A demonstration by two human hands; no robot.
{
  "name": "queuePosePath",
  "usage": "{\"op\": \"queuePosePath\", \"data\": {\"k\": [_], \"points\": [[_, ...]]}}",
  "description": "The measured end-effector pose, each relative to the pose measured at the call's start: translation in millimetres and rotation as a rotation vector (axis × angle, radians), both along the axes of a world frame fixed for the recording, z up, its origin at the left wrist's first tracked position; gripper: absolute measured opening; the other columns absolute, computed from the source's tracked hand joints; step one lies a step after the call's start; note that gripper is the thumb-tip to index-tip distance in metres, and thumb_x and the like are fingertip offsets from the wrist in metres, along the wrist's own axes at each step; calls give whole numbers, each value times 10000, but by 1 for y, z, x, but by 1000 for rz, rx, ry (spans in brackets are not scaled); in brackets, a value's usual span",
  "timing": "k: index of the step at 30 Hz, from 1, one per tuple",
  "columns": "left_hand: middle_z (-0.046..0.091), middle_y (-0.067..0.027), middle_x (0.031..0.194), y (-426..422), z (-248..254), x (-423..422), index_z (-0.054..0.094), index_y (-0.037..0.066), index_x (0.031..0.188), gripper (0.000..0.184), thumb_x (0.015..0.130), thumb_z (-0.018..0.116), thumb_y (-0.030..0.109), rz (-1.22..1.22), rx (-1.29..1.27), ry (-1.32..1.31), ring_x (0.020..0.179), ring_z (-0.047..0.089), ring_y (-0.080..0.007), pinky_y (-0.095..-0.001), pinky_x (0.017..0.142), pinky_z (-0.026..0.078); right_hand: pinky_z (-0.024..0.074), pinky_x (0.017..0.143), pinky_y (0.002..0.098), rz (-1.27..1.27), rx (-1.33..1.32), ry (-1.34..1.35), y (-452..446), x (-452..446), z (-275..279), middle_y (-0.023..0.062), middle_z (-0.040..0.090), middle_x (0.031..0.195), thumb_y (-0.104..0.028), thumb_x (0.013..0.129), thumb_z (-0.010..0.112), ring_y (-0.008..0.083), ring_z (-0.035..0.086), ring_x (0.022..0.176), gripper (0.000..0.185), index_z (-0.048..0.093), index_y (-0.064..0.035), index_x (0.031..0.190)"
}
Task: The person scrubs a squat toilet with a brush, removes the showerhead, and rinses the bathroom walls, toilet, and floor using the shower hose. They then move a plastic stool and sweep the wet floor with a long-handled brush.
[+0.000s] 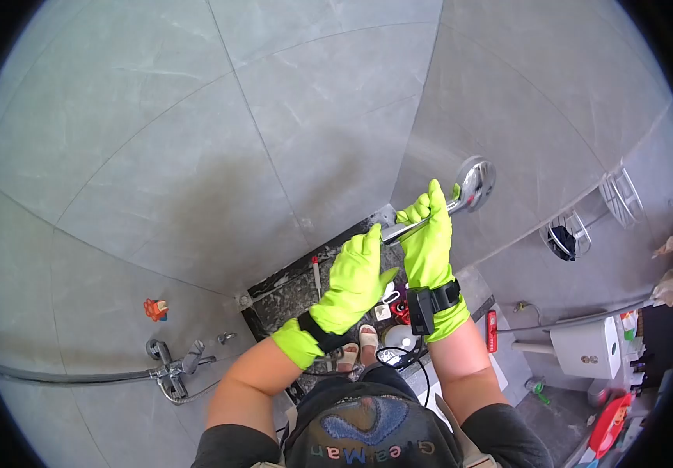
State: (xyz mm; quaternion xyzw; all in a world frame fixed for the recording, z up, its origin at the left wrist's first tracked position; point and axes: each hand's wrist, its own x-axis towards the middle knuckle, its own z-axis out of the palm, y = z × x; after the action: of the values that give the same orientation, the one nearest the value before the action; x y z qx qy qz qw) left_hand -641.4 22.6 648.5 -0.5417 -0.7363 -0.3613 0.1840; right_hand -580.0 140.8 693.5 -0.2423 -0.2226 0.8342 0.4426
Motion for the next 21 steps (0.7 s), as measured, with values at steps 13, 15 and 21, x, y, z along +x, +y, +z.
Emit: {"op": "queuePosePath", "data": {"k": [13, 15, 21], "points": [[518, -2, 723, 22, -56, -31, 568, 38, 975, 306, 829, 742, 244, -364, -205, -1073, 601, 457, -90, -255, 529, 392, 449, 554, 286, 167, 215, -110, 13, -9, -25, -38, 470, 589, -226, 918, 639, 93, 446, 510, 215, 534, -117, 765], [591, -57, 798, 18, -37, -17, 584, 0, 998, 259, 806, 736, 82, -209, 184, -832, 702, 572, -147, -284, 632, 474, 451, 590, 296, 34, 63, -95, 11, -14, -22, -44, 463, 597, -233, 921, 637, 93, 449, 537, 213, 537, -125, 768], [599, -16, 726, -2, -23, -30, 652, 5, 918, 203, 836, 727, 175, -425, -75, -1208, 631, 563, -121, -249, 567, 438, 368, 586, 278, 233, 12, 72, 19, -9, -42, -66, 359, 562, -338, 945, 591, 93, 368, 531, 387, 449, -173, 625]]}}
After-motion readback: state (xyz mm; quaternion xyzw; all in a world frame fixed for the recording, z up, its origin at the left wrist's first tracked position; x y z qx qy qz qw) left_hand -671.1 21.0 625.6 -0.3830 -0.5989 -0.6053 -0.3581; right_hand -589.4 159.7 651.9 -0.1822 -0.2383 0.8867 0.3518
